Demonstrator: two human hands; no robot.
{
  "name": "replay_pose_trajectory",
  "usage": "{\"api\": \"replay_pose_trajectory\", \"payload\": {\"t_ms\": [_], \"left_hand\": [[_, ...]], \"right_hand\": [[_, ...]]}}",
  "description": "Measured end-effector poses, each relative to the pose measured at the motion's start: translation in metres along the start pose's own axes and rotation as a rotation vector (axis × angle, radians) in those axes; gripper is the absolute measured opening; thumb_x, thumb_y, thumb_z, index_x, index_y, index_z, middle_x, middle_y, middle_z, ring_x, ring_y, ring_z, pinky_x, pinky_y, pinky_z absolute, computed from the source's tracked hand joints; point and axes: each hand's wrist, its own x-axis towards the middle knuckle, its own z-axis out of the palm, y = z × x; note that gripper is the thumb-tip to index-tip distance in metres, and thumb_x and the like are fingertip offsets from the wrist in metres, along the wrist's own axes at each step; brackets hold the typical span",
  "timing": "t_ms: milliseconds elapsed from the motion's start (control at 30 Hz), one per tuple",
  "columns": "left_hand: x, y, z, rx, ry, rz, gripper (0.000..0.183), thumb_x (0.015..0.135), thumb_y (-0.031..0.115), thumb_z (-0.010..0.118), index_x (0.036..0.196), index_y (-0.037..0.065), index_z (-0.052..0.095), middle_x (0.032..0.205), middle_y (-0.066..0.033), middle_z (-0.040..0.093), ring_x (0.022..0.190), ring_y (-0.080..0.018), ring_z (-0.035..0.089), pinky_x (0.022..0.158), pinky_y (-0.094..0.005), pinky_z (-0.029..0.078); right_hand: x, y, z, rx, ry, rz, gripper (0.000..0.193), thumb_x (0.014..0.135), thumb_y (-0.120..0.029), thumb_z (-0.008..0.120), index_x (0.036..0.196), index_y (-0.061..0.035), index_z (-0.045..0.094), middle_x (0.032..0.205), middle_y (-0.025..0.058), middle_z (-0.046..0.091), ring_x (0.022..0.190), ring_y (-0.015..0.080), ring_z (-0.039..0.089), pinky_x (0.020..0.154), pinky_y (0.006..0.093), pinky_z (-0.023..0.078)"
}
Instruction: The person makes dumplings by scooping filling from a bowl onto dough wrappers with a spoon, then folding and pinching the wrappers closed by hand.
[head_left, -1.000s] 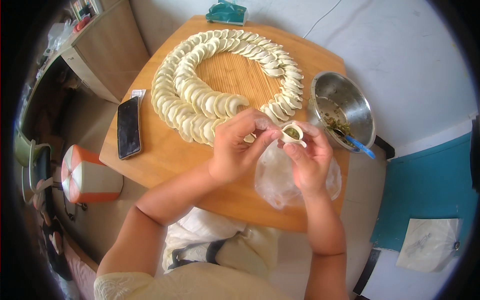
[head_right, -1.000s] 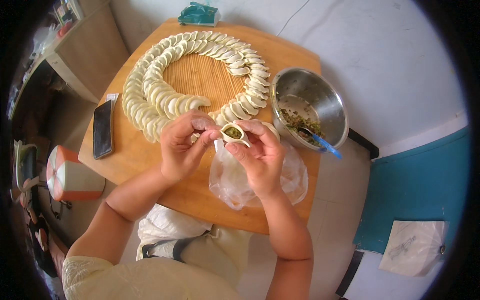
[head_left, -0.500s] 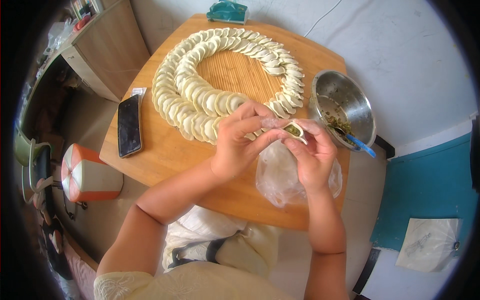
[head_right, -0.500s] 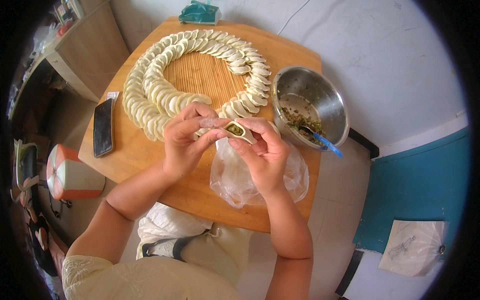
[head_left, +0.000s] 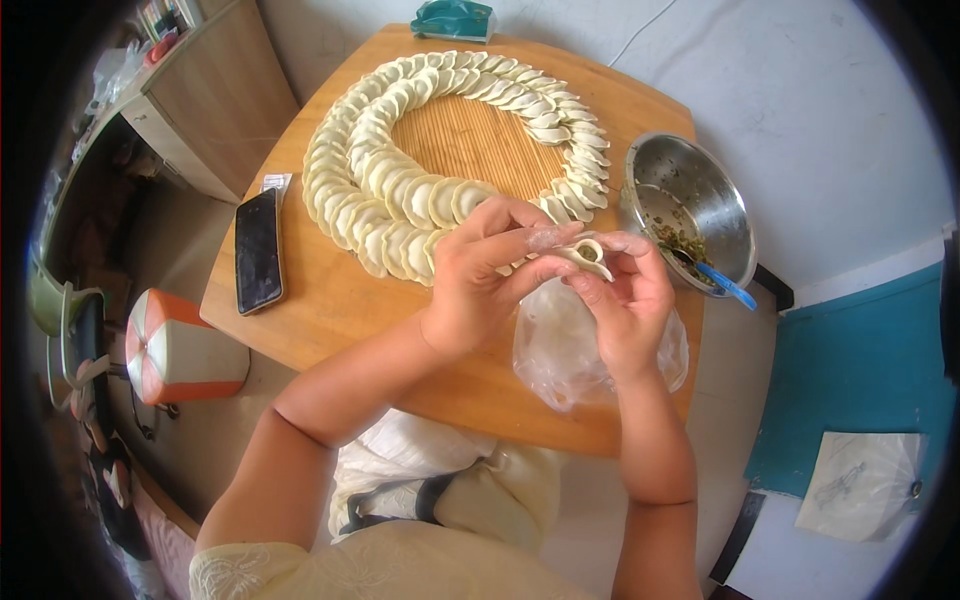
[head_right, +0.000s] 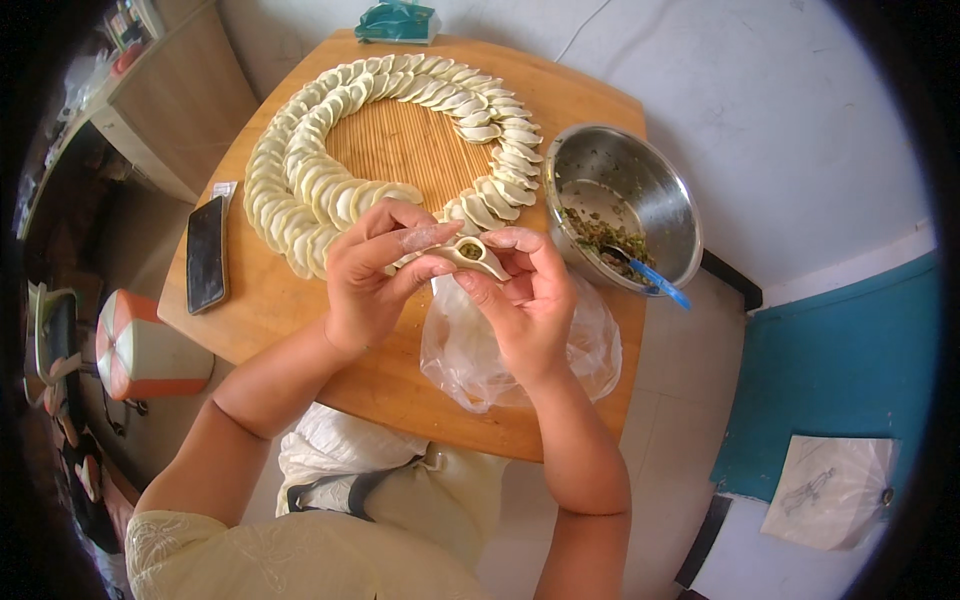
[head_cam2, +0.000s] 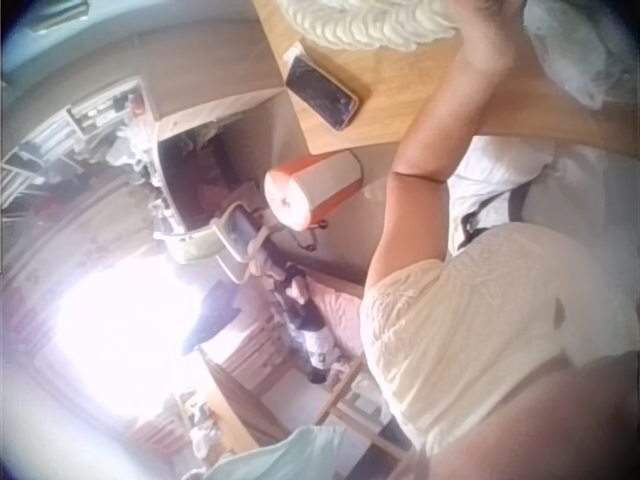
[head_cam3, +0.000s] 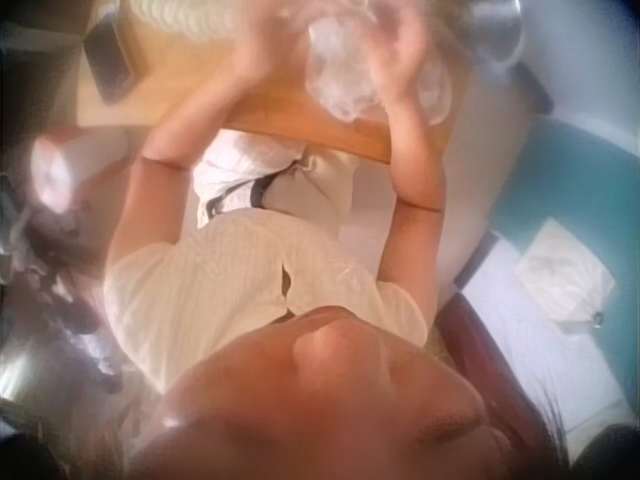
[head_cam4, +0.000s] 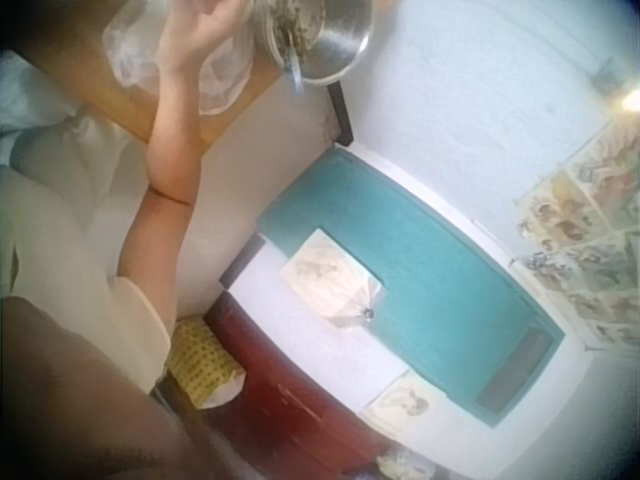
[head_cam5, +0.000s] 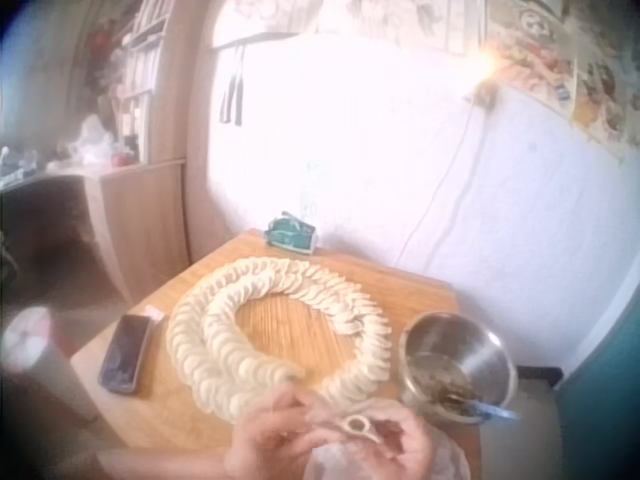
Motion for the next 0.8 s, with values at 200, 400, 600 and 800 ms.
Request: {"api": "replay_pose_trajectory", "payload": {"t_ms": [200, 400, 600, 800], "left_hand": [[-0.0007, -0.0020, -0.0010, 0.101, -0.021, 0.033, 0.018, 0.072, -0.002, 0.072, 0.090, 0.001, 0.070, 0.081, -0.0062, 0.058, 0.073, -0.0157, 0.057, 0.063, -0.0265, 0.045], [0.0038, -0.0051, -0.0042, 0.268, 0.015, 0.252, 0.016, 0.070, -0.001, 0.072, 0.085, 0.004, 0.069, 0.081, -0.0066, 0.059, 0.068, -0.0175, 0.059, 0.056, -0.0279, 0.047], [0.0014, -0.0013, 0.0036, 0.134, -0.013, 0.080, 0.019, 0.072, -0.003, 0.071, 0.091, 0.001, 0.069, 0.082, -0.0079, 0.059, 0.071, -0.0175, 0.058, 0.061, -0.0272, 0.046], [-0.0003, -0.0063, -0.0007, 0.225, -0.063, 0.174, 0.021, 0.071, -0.004, 0.072, 0.091, 0.000, 0.069, 0.081, -0.0080, 0.059, 0.071, -0.0179, 0.058, 0.061, -0.0273, 0.046]], "right_hand": [[0.0003, -0.0034, 0.0031, -0.024, -0.042, -0.018, 0.029, 0.082, 0.002, 0.066, 0.105, 0.0018, 0.049, 0.101, 0.0105, 0.059, 0.094, 0.0143, 0.060, 0.081, 0.0266, 0.050], [-0.0012, -0.0025, 0.0033, -0.081, -0.041, 0.049, 0.028, 0.082, 0.001, 0.067, 0.104, 0.0023, 0.051, 0.100, 0.0087, 0.058, 0.095, 0.0141, 0.059, 0.081, 0.0262, 0.050], [0.0025, 0.0000, -0.0011, -0.049, 0.003, -0.024, 0.027, 0.082, 0.001, 0.067, 0.103, 0.0010, 0.051, 0.101, 0.0060, 0.057, 0.095, 0.0125, 0.058, 0.081, 0.0256, 0.050], [0.0019, -0.0005, -0.0006, -0.139, -0.045, -0.064, 0.026, 0.080, 0.003, 0.068, 0.101, 0.0004, 0.053, 0.100, 0.0059, 0.057, 0.094, 0.0124, 0.058, 0.081, 0.0264, 0.050]]}}
